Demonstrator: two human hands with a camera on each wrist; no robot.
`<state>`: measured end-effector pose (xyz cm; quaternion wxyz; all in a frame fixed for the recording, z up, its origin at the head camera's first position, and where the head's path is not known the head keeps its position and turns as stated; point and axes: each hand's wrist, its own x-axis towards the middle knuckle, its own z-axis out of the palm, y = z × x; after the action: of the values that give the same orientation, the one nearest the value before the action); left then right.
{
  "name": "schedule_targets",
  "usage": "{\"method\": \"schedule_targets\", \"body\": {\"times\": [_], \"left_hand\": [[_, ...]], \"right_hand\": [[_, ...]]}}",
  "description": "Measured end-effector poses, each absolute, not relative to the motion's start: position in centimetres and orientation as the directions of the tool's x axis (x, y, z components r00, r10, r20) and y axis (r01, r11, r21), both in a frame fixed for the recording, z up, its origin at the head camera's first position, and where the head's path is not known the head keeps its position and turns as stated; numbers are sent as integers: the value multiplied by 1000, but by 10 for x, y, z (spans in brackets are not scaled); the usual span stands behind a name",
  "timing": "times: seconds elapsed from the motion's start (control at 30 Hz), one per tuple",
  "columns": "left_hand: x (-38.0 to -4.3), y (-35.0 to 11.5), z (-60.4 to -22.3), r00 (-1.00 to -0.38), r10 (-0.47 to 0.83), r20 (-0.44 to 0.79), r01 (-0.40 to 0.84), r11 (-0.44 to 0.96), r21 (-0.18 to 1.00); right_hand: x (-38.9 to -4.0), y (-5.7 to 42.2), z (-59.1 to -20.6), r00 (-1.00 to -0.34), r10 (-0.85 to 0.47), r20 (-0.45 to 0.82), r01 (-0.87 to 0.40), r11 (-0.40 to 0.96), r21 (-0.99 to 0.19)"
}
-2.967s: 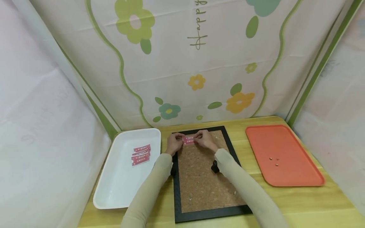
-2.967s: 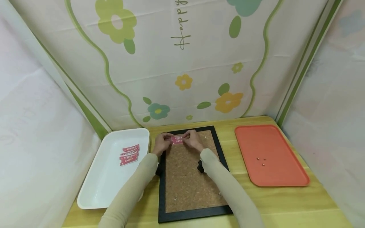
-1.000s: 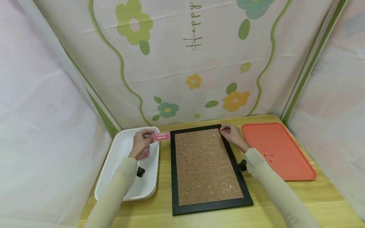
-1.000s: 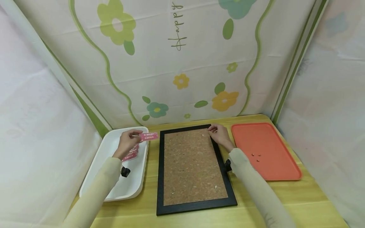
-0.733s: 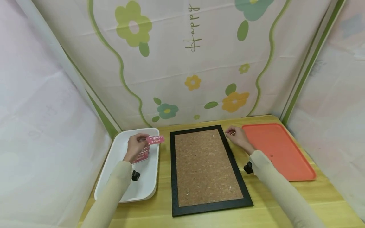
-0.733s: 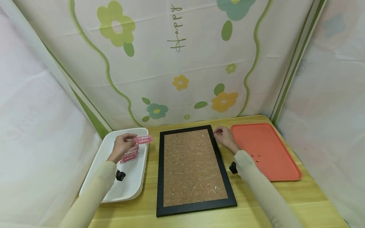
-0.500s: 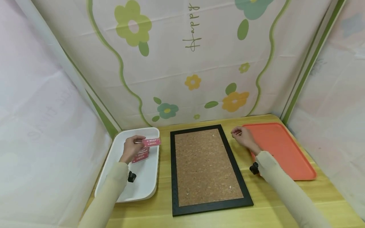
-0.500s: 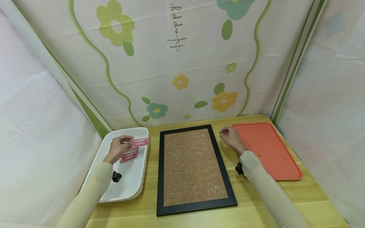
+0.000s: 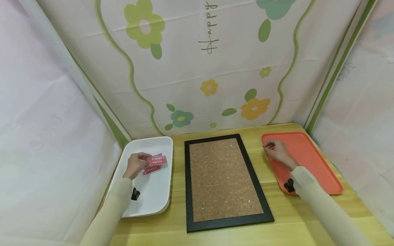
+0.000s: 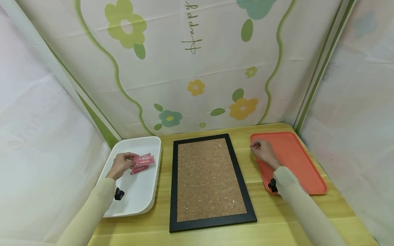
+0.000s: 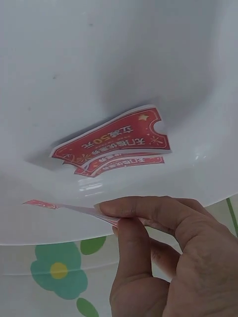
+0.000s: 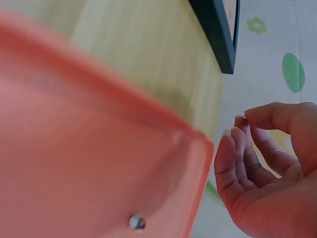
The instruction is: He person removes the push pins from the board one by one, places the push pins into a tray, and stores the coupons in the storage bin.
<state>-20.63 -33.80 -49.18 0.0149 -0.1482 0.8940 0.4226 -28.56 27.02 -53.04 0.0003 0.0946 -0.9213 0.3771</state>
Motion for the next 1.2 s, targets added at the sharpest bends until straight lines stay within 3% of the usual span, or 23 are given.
{"method": "schedule_targets", "body": {"times": [0.47,0.7,1.2], "left_hand": [[-204,-351,-509,-941,-249,-230,-335,576,746],[-202,-356,-512,-936,-281,-210,-346,638,688],[-202,-363,-514,-919,-296,-261,-394,697,599]], "right_hand": [[-272,298,-535,-987,-156,-21,-97,706,-702],[-271,308,-538,-984,-162,-68,-64,687,-724],[-265,325,-542,-982,-166,-87,-71,761,-645]]}}
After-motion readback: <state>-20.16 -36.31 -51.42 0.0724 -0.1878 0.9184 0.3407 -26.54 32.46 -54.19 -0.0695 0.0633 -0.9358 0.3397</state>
